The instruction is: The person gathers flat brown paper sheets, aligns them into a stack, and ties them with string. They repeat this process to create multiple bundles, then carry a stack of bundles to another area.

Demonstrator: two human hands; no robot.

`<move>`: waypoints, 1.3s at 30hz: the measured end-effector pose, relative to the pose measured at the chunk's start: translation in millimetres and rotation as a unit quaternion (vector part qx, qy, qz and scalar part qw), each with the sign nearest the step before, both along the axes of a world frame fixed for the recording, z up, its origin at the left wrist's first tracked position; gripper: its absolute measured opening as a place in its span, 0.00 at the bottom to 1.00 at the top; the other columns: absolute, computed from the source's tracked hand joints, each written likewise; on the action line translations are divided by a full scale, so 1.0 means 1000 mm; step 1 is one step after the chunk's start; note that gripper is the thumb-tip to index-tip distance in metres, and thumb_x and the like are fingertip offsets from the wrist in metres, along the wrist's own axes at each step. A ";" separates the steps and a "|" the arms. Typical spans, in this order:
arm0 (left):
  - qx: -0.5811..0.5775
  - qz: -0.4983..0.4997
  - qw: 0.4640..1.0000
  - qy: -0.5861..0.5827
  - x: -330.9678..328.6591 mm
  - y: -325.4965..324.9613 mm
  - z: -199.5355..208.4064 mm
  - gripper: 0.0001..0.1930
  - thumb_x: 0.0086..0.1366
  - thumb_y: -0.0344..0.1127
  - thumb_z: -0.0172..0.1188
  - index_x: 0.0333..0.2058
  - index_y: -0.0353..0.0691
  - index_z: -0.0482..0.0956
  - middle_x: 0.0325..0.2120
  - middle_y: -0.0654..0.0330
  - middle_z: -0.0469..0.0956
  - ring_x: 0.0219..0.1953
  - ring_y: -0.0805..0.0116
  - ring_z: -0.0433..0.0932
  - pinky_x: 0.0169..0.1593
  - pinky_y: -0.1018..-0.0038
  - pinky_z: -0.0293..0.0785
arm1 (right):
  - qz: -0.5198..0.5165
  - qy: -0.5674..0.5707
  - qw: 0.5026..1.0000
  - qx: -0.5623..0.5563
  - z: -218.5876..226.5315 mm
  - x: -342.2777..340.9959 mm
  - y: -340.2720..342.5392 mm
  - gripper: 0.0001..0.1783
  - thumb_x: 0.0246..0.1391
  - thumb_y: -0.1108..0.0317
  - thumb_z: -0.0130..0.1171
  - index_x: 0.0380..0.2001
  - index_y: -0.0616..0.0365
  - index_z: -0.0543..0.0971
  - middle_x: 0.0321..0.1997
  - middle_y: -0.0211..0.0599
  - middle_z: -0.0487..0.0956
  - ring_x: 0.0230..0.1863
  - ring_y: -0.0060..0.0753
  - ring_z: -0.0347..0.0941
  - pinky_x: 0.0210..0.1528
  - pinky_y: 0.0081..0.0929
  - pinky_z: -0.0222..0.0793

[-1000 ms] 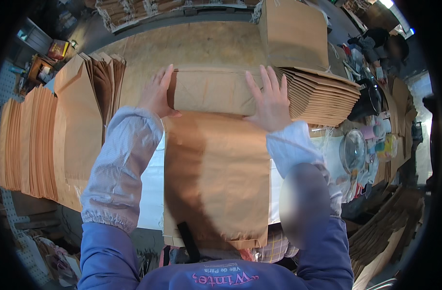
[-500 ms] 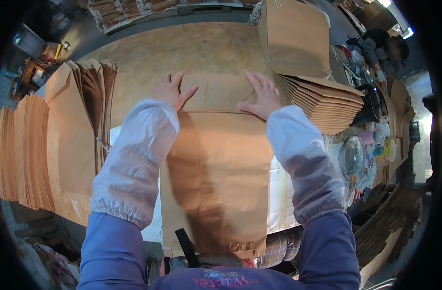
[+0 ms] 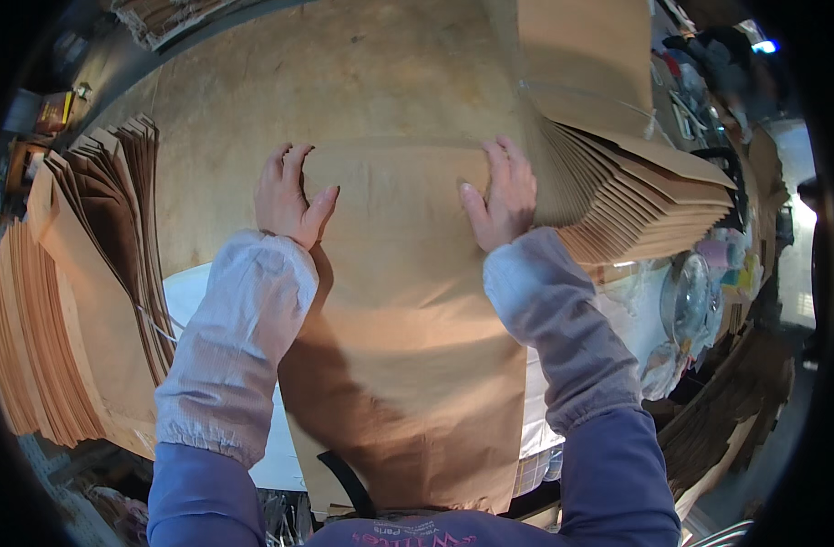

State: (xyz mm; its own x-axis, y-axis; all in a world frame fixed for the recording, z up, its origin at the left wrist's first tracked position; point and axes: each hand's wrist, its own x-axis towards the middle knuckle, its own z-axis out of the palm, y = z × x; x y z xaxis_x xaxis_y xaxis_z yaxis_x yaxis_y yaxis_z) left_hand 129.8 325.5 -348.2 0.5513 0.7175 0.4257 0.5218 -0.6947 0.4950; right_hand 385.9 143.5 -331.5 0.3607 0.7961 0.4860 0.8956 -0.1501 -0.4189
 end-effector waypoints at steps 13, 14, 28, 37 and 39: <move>-0.052 0.011 0.997 0.053 0.014 0.005 0.017 0.33 0.56 0.61 0.60 0.52 0.41 0.73 0.48 0.46 0.73 0.49 0.45 0.74 0.51 0.57 0.71 | -0.011 0.020 0.999 -0.028 -0.005 0.005 -0.002 0.35 0.52 0.51 0.59 0.59 0.57 0.67 0.53 0.54 0.71 0.53 0.57 0.67 0.55 0.49 0.63; -0.022 -0.005 1.000 0.018 0.013 0.006 0.012 0.33 0.56 0.60 0.60 0.52 0.41 0.73 0.48 0.46 0.73 0.49 0.44 0.74 0.50 0.57 0.71 | 0.001 0.011 1.000 -0.005 -0.009 0.006 -0.001 0.35 0.52 0.51 0.58 0.59 0.59 0.67 0.52 0.55 0.71 0.53 0.58 0.67 0.54 0.49 0.63; -0.046 0.014 0.997 0.057 0.013 0.006 0.004 0.33 0.57 0.59 0.60 0.56 0.45 0.71 0.51 0.47 0.72 0.52 0.45 0.72 0.53 0.59 0.70 | -0.017 -0.006 0.999 0.044 -0.027 0.005 0.001 0.38 0.47 0.53 0.65 0.60 0.56 0.67 0.58 0.54 0.68 0.56 0.56 0.66 0.57 0.47 0.62; -0.196 0.157 0.966 0.054 -0.159 -0.165 0.030 0.35 0.67 0.39 0.56 0.65 0.26 0.54 0.64 0.39 0.59 0.68 0.47 0.55 0.70 0.63 0.52 | -0.072 0.255 0.961 -0.083 0.033 -0.080 -0.207 0.38 0.56 0.59 0.61 0.66 0.60 0.59 0.67 0.57 0.61 0.66 0.57 0.59 0.66 0.42 0.58; -0.459 0.183 0.856 0.154 -0.245 -0.231 0.008 0.35 0.68 0.46 0.55 0.63 0.24 0.58 0.59 0.38 0.67 0.64 0.47 0.65 0.65 0.64 0.60 | -0.149 0.359 0.885 -0.257 0.015 -0.123 -0.289 0.32 0.58 0.58 0.58 0.61 0.63 0.65 0.57 0.56 0.71 0.55 0.54 0.70 0.57 0.42 0.66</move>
State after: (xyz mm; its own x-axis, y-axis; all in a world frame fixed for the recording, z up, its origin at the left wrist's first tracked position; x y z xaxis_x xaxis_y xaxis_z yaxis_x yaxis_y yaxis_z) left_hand -114.9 94.6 -339.8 0.2029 0.8204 -0.5345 0.8257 0.1500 0.5438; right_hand 263.1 -145.6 -316.1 0.6599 0.6633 -0.3529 0.3145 -0.6704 -0.6721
